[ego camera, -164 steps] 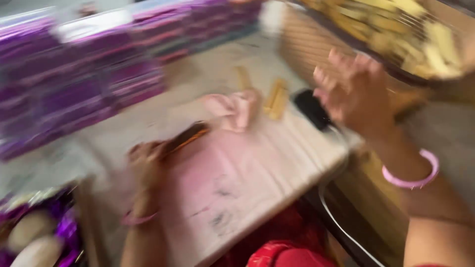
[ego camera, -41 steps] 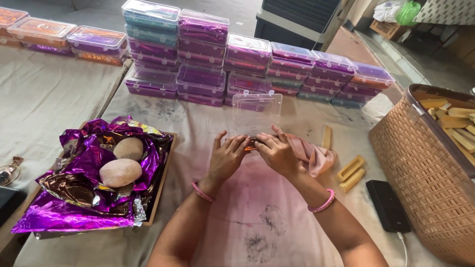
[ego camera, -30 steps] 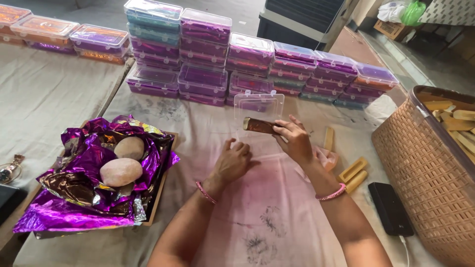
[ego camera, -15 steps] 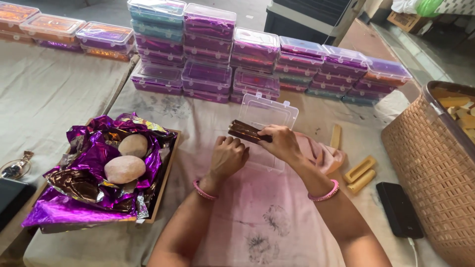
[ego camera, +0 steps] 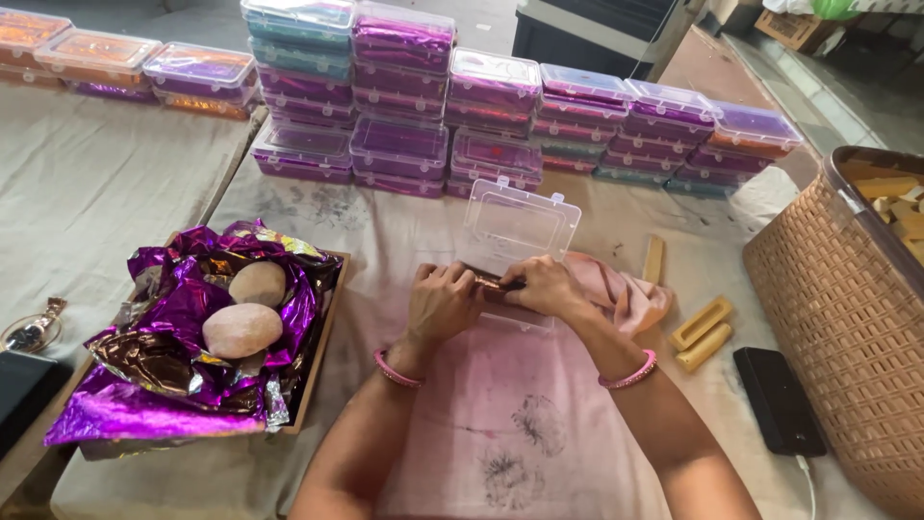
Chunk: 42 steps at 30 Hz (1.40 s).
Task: The recorder is seen wrapping small rectangular blocks in foil and placing them into purple and blue plastic containers.
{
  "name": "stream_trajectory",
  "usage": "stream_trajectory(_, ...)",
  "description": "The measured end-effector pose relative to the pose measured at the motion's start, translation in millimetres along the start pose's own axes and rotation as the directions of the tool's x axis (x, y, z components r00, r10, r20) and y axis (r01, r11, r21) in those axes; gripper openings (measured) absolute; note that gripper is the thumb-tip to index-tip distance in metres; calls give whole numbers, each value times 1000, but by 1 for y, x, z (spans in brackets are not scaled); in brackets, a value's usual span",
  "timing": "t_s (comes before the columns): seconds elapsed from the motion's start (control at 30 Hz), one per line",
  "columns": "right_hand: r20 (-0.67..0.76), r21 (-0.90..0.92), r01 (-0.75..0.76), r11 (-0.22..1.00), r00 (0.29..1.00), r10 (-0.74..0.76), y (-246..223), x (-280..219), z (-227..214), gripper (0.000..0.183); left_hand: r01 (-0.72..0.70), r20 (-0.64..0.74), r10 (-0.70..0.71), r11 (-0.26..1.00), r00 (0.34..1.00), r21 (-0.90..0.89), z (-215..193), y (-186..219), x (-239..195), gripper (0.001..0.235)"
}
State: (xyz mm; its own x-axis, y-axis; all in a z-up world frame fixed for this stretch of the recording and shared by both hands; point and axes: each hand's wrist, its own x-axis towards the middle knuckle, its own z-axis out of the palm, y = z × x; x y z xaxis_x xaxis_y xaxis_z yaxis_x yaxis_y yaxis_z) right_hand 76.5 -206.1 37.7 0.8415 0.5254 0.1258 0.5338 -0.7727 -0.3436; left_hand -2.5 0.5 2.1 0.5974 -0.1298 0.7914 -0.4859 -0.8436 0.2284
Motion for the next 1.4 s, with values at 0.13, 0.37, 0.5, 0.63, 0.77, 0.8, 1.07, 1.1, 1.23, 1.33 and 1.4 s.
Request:
stream_trajectory(0.13, 76, -43, -43, 998, 996, 46, -3, 9, -3, 33, -24, -5, 24, 999, 1000, -22, -7, 2, 1, 19)
stream_trajectory(0.37, 96, 5, -31, 1000, 995, 30, 2, 20, -2, 31, -61, 20, 62, 997, 998, -39, -1, -4, -1, 16)
stream_trajectory(0.5, 170, -36, -123, 992, 977, 127, 3, 33, -4, 32, -37, 95, 41, 999, 995, -39, -4, -1, -1, 17)
stream_trajectory(0.63, 219, -73, -162, 984, 960, 175, 2, 40, -6, 33, -44, 54, 45, 999, 998, -20, -5, 0, 1, 19)
stream_trajectory(0.77, 172, -48, -155, 987, 972, 161, 12, 44, 4, 34, -39, 77, 37, 999, 996, 26, 1, -3, -1, 22)
stream_trajectory(0.8, 172, -47, -156, 987, 972, 161, 11, 41, 5, 34, -39, 78, 37, 999, 996, 26, 1, -3, -1, 22)
stream_trajectory(1.07, -22, -177, -111, 978, 994, 108, 9, 26, 10, 28, -40, 90, 33, 996, 995, 80, 4, 1, -1, 28)
stream_trajectory(1.1, -20, -175, -113, 978, 994, 111, 17, 23, 15, 28, -40, 94, 32, 996, 995, 79, 2, 2, -1, 28)
stream_trajectory(1.23, -64, -161, -13, 987, 998, 2, 17, 3, 11, 27, -3, 151, -11, 996, 989, 91, -1, 5, 0, 28)
stream_trajectory(1.33, -120, -257, 118, 959, 981, -153, 7, -13, 3, 38, -14, 129, 0, 995, 992, 103, -2, 6, 2, 27)
stream_trajectory(1.4, -134, -339, 169, 926, 965, -225, 8, -20, 6, 45, -15, 115, 4, 995, 993, 95, -4, 9, 2, 29)
